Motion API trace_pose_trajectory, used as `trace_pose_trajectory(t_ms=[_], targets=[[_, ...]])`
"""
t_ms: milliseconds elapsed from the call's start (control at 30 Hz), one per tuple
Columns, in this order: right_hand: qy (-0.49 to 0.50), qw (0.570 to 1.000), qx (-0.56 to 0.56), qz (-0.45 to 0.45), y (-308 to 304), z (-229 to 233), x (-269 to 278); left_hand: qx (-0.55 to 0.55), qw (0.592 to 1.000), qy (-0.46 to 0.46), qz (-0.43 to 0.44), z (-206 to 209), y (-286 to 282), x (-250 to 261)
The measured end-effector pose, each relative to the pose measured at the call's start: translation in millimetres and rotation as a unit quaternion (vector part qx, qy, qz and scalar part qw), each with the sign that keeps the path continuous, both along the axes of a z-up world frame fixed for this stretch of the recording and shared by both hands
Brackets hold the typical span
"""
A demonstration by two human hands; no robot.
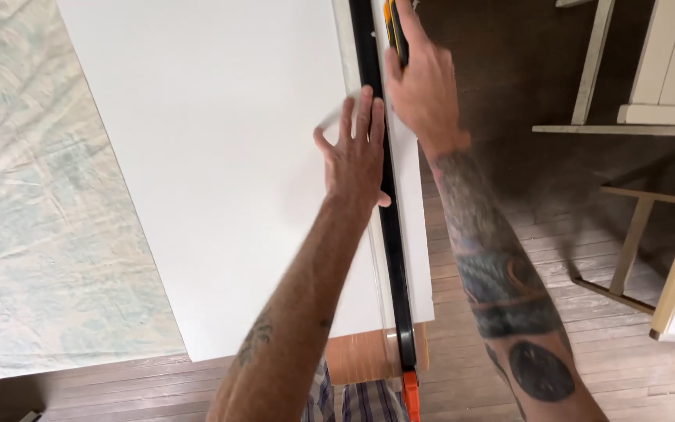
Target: Trimming a board with a utility knife and fitting wooden components into a frame in a workshop.
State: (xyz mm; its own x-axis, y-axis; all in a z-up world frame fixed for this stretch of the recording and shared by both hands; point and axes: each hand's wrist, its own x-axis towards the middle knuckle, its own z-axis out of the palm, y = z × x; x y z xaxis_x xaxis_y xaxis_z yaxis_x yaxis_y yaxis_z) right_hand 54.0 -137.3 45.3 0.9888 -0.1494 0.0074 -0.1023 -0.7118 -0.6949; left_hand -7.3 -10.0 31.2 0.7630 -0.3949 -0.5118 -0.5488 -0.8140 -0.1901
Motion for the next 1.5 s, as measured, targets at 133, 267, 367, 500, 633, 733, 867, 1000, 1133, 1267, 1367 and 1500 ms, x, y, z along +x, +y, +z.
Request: trace_pose_trajectory(t_ms=[133, 267, 367, 500, 633, 733, 867, 1000, 1133, 1267, 1367, 1500], targets=[[0.053, 0.998, -0.025, -0.026, 6, -11, 37, -0.012, 1.0, 0.017, 0.008, 1, 0, 1], [0.084, 0.994, -0.068, 0.001, 2, -22, 46, -0.01, 0.999, 0.03, 0.018, 1, -3, 0], [0.087, 0.993, -0.083, 0.014, 2, -21, 47, -0.01, 0.999, 0.028, 0.02, 0, -3, 1], [0.053, 0.987, -0.144, 0.04, 8, -21, 44, -0.008, 1.0, 0.017, 0.014, -1, -3, 2], [0.062, 0.988, -0.133, 0.045, 11, -3, 29, -0.012, 1.0, -0.005, 0.019, -2, -3, -3], [0.095, 0.983, -0.147, 0.047, 10, -6, -2, -0.002, 1.0, 0.014, 0.011, -3, -4, -8], [0.091, 0.986, -0.118, 0.078, 11, 14, -36, 0.006, 1.0, 0.02, 0.013, -4, -6, -3], [0.194, 0.977, -0.075, 0.05, 24, 52, -70, -0.004, 1.0, -0.017, 0.015, -7, -4, -2], [0.203, 0.972, -0.099, 0.058, 23, 41, -123, 0.004, 1.0, -0.007, 0.003, 0, -2, -2], [0.167, 0.979, -0.096, 0.064, 27, 36, -183, -0.007, 1.0, -0.01, -0.004, 1, 0, 0], [0.196, 0.975, -0.086, 0.064, 30, 34, -226, -0.014, 1.0, -0.006, 0.0, -4, -2, 1], [0.212, 0.973, -0.064, 0.063, 33, 41, -279, -0.026, 0.999, 0.033, 0.012, -4, -2, 8]])
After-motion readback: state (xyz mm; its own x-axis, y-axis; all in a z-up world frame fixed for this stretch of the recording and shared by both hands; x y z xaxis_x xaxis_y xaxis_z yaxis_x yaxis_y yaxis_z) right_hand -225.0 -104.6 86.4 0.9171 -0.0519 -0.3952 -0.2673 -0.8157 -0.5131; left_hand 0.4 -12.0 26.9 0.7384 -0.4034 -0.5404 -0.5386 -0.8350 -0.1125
